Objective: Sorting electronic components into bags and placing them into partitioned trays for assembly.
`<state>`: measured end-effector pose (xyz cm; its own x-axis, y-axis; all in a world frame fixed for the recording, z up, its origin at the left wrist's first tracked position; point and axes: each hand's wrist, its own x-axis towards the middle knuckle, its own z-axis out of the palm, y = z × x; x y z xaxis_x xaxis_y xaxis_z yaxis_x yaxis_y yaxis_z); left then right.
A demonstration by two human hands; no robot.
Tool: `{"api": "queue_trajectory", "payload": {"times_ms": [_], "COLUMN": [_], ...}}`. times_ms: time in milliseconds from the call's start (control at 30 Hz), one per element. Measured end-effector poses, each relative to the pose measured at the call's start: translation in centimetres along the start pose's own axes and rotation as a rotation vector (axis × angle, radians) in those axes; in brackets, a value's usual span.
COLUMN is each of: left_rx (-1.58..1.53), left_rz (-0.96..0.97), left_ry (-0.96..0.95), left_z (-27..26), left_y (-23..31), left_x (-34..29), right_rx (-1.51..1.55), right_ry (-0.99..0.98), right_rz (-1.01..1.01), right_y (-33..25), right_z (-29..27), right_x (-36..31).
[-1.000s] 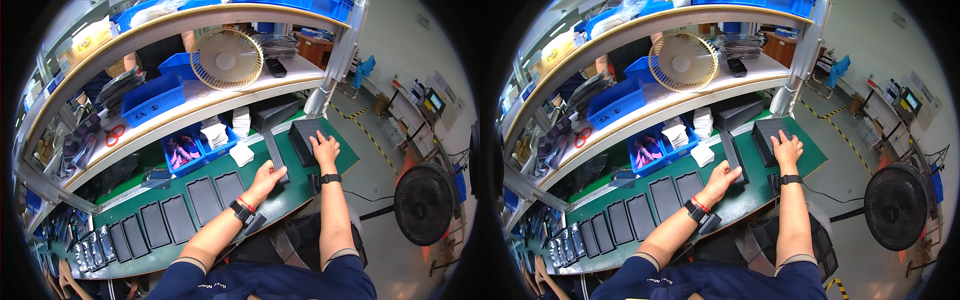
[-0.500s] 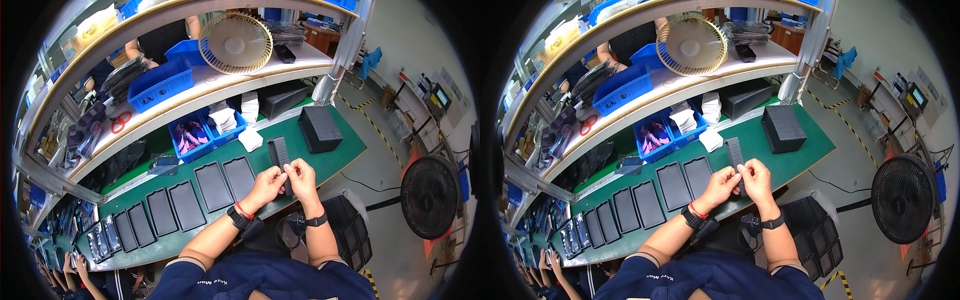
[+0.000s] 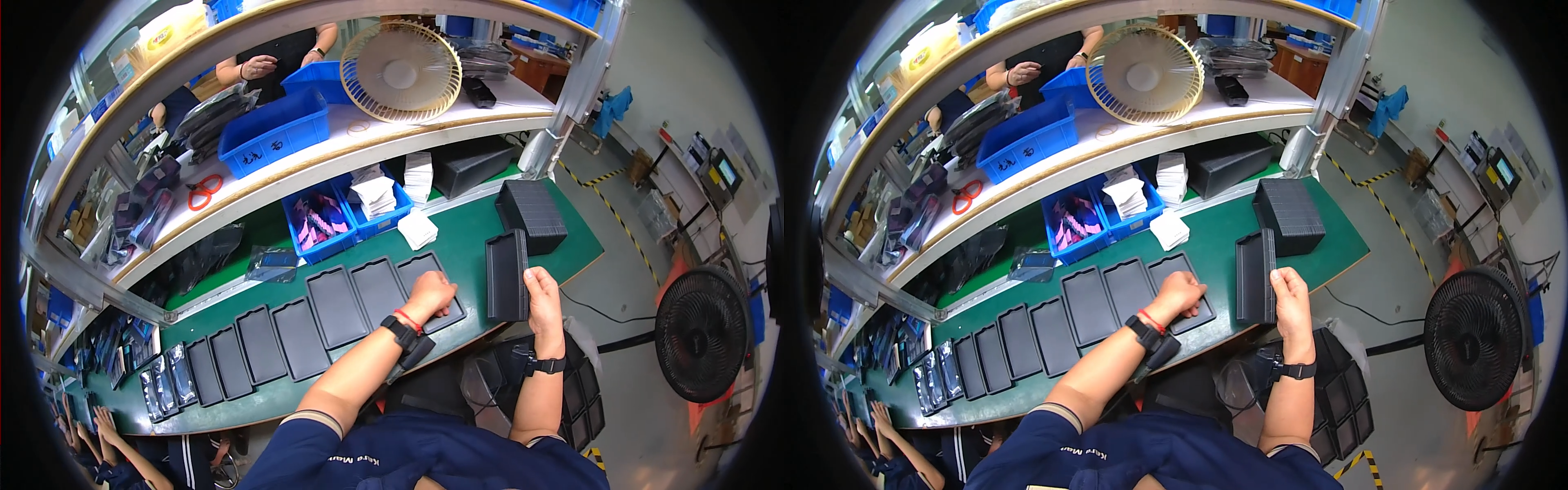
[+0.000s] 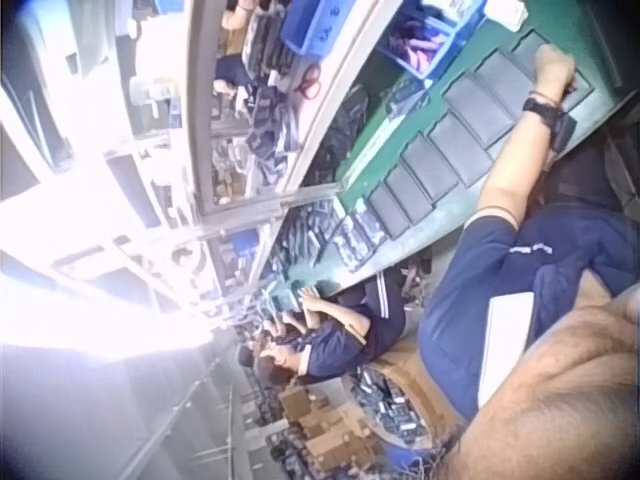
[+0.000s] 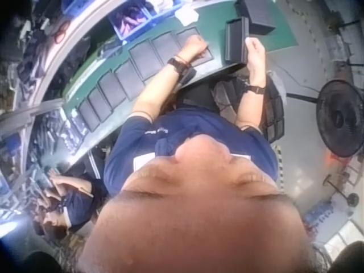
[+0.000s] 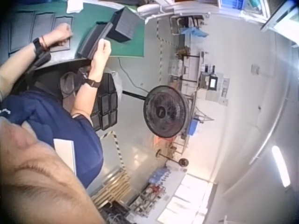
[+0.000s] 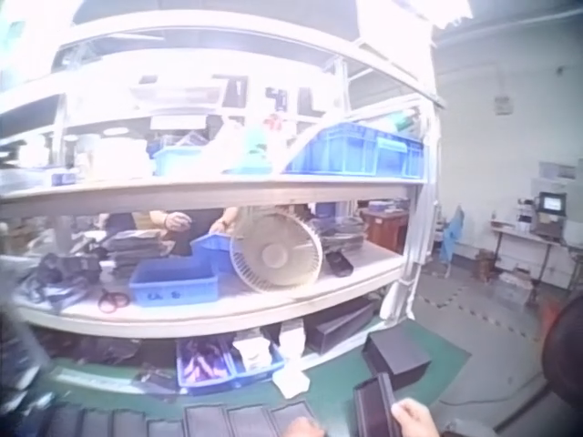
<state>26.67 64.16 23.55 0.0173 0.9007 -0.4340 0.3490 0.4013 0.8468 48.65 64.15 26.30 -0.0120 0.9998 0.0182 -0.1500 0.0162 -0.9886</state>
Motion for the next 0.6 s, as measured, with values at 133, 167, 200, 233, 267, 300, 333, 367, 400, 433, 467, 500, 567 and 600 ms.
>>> {"api": "queue_trajectory", "payload": {"times_ms": [133,167,200,233,267,300,333,367,400,433,467,500,567,600], "left_rx": [-0.127,-0.154,-0.152,-0.024,0.109,-0.049,-0.217,-0.384,-0.492,-0.493,-0.488,-0.484,-0.466,-0.349], "left_rz": [-0.074,-0.09,-0.09,0.219,0.527,0.574,0.469,0.362,0.404,0.405,0.404,0.403,0.383,0.333], "left_ry": [0.036,0.048,0.046,0.22,0.393,0.248,0.065,-0.114,-0.073,-0.076,-0.041,-0.006,0.067,0.062], "left_z": [-1.6,-1.8,-1.4,-0.9,-0.6,0.0,0.4,0.9,1.7,1.9,2.0,2.1,1.5,1.4], "left_y": [-1.7,-1.7,-2.0,-2.4,-2.5,-1.3,-0.1,1.2,1.7,1.7,1.9,2.1,2.0,2.2], "left_x": [-0.9,-1.3,-1.5,-1.6,-1.6,-2.1,-2.5,-2.9,-2.7,-2.7,-2.8,-2.9,-2.6,-2.3], "right_rx": [-0.022,-0.055,-0.103,-0.161,-0.252,-0.343,-0.41,-0.461,-0.475,-0.49,-0.445,-0.4,-0.363,-0.296], "right_ry": [-0.127,-0.145,-0.141,-0.148,-0.157,-0.162,-0.161,-0.163,-0.146,-0.129,-0.071,-0.013,0.128,0.119], "right_rz": [0.001,-0.009,-0.044,-0.087,-0.103,-0.114,-0.153,-0.225,-0.216,-0.206,-0.19,-0.175,-0.156,-0.103], "right_y": [0.9,0.8,0.9,1.1,1.1,0.9,0.6,0.6,0.5,0.4,1.0,1.3,1.1,0.9], "right_z": [0.9,1.5,2.2,2.7,3.4,4.1,5.0,5.6,5.7,5.6,5.2,4.7,1.6,0.0], "right_x": [0.0,0.0,-0.1,-0.2,-0.3,-0.7,-1.1,-1.1,-1.1,-1.1,-0.9,-0.6,0.7,1.1]}}
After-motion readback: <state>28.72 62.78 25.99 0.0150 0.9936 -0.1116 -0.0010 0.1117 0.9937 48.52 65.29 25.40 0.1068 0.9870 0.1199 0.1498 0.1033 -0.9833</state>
